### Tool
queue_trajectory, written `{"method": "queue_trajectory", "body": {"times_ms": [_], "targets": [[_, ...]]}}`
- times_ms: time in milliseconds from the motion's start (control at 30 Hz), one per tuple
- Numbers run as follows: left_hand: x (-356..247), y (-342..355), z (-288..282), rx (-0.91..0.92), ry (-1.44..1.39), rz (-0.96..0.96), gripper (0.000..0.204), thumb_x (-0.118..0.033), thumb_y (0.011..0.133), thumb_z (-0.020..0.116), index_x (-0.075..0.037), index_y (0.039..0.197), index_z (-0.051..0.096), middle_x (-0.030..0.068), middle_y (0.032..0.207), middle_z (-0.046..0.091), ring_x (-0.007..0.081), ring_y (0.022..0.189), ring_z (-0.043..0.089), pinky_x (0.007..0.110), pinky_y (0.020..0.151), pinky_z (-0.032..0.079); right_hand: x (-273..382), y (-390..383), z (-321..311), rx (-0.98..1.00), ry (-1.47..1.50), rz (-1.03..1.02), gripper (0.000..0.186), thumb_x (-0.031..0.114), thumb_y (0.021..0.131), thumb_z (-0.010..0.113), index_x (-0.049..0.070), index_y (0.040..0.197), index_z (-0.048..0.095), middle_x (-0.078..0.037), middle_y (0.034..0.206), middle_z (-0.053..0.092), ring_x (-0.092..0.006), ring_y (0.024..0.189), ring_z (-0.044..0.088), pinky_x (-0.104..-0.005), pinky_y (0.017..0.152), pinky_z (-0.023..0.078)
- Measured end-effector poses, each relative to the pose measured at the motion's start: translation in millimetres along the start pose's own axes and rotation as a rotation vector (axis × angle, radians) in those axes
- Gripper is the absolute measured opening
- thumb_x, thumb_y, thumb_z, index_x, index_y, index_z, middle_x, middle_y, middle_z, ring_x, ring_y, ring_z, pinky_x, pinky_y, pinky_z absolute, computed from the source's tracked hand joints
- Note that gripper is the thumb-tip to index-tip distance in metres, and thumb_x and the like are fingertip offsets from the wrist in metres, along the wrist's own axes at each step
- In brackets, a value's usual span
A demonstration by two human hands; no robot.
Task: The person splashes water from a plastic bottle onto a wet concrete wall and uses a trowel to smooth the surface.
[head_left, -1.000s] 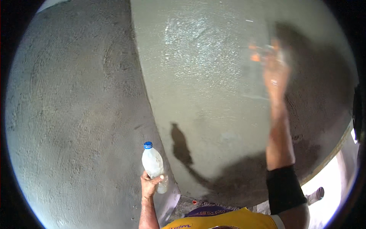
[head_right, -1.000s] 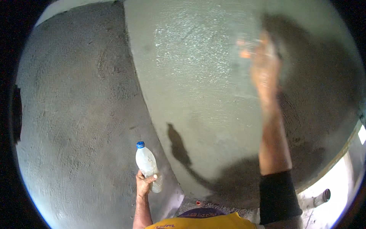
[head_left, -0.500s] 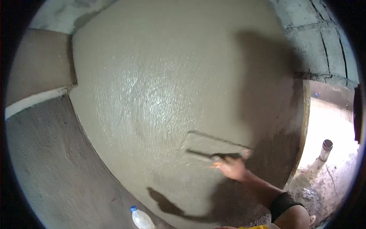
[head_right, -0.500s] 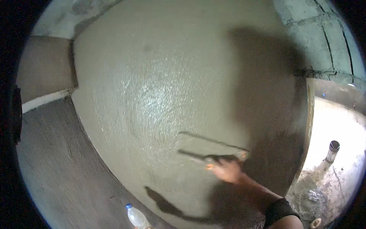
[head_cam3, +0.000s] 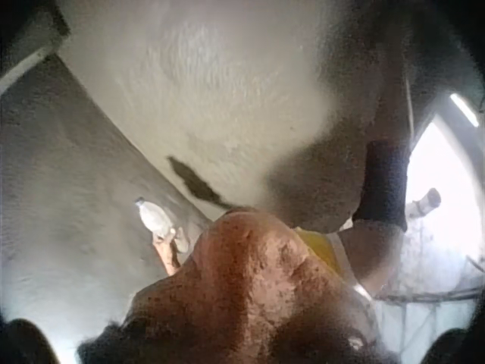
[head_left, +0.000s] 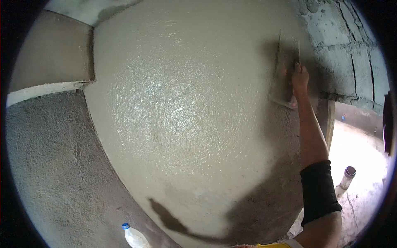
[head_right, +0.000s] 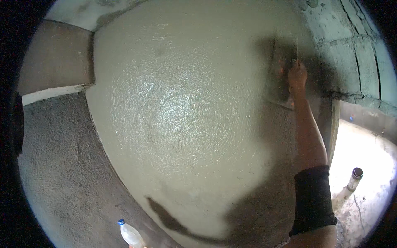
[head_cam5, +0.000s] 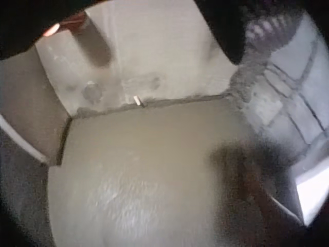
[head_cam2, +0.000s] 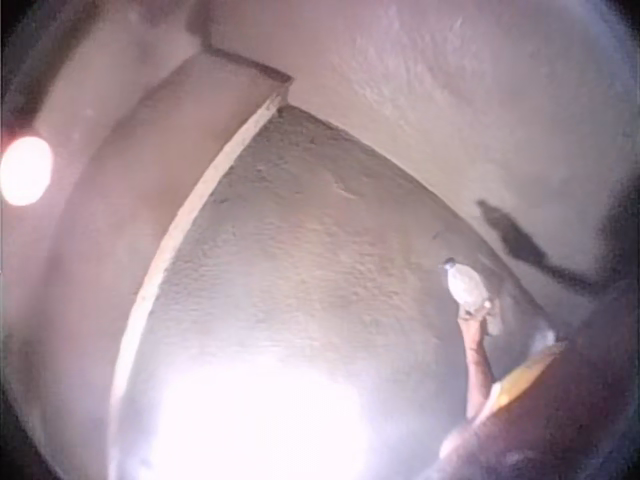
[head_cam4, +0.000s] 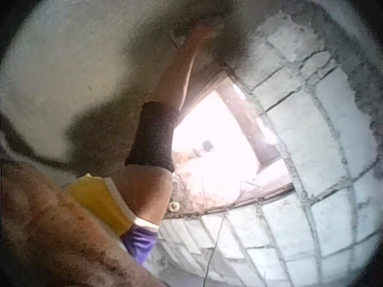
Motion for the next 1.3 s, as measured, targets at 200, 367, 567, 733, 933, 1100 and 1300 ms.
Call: {"method": "queue_trajectory", "body": {"times_ms": [200,367,567,733,933,1100,1300], "targets": [[-8.3,25.0,27.6,0.091,0.030,-0.042,0.059,-0.001,0.073,0.082,0.003,0.128,0.060,0.0086,0.109,0.068,0.0196,0.092,0.064,0.034,0.080,0.053,114.3,-63.2,86.4,0.108,-0.168,-0.181,0.045,0.036,0.107,0.044,0.005,0.137,0.055,-0.013,0.106,0.067,-0.0202,0.094,0.065,-0.0381,0.084,0.052],[14.5,67.0,70.9,0.202,-0.074,0.033,0.060,-0.005,0.071,0.085,0.002,0.125,0.060,0.0082,0.105,0.068,0.0183,0.087,0.065,0.033,0.077,0.054,271.1,-235.1,109.5,0.660,0.370,-0.366,0.035,0.032,0.108,0.040,0.008,0.128,0.056,-0.011,0.098,0.071,-0.0205,0.090,0.069,-0.0382,0.075,0.055],[-4.5,45.8,86.6,0.309,-0.188,-0.012,0.063,-0.006,0.070,0.085,0.002,0.127,0.058,0.0074,0.105,0.068,0.0189,0.089,0.065,0.032,0.077,0.053,125.7,-314.9,70.8,0.974,-0.297,-0.719,0.053,0.038,0.104,0.050,0.008,0.147,0.043,-0.019,0.109,0.067,-0.0307,0.090,0.071,-0.0470,0.074,0.059],[21.9,41.2,8.4,0.272,-0.128,-0.092,0.063,-0.003,0.069,0.086,0.001,0.126,0.059,0.0076,0.105,0.068,0.0192,0.092,0.065,0.032,0.080,0.054,-26.2,-205.4,-1.2,0.520,-0.841,-0.904,0.061,0.040,0.102,0.051,0.007,0.151,0.035,-0.018,0.121,0.064,-0.0313,0.093,0.069,-0.0435,0.071,0.059],[39.9,49.4,-48.4,0.117,0.083,-0.020,0.063,0.001,0.069,0.083,-0.001,0.128,0.060,0.0083,0.110,0.068,0.0220,0.097,0.065,0.037,0.086,0.053,28.8,-2.0,12.9,-0.088,-0.563,-0.520,0.054,0.028,0.098,0.059,0.008,0.145,0.042,-0.019,0.122,0.064,-0.0397,0.104,0.066,-0.0446,0.082,0.055],[-7.6,62.7,26.6,0.190,-0.061,-0.085,0.064,0.004,0.069,0.082,0.001,0.129,0.058,0.0101,0.112,0.067,0.0225,0.097,0.065,0.036,0.088,0.053,129.2,25.6,94.7,0.081,-0.104,-0.498,0.046,0.041,0.103,0.053,0.000,0.121,0.061,-0.017,0.104,0.068,-0.0321,0.096,0.066,-0.0429,0.081,0.053],[-5.2,92.6,126.6,0.381,-0.157,0.024,0.061,0.005,0.072,0.080,0.003,0.128,0.058,0.0114,0.113,0.067,0.0244,0.098,0.066,0.039,0.087,0.055,179.0,-151.4,125.5,0.690,0.166,-0.604,0.044,0.040,0.105,0.046,0.008,0.132,0.058,-0.012,0.104,0.070,-0.0268,0.097,0.068,-0.0436,0.087,0.055]]}}
Point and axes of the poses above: each hand's wrist, its own y-axis towards the middle knuckle, its own z-axis out of the palm, x = y × z, the point moved 2 cm from there along y, towards the middle knuckle
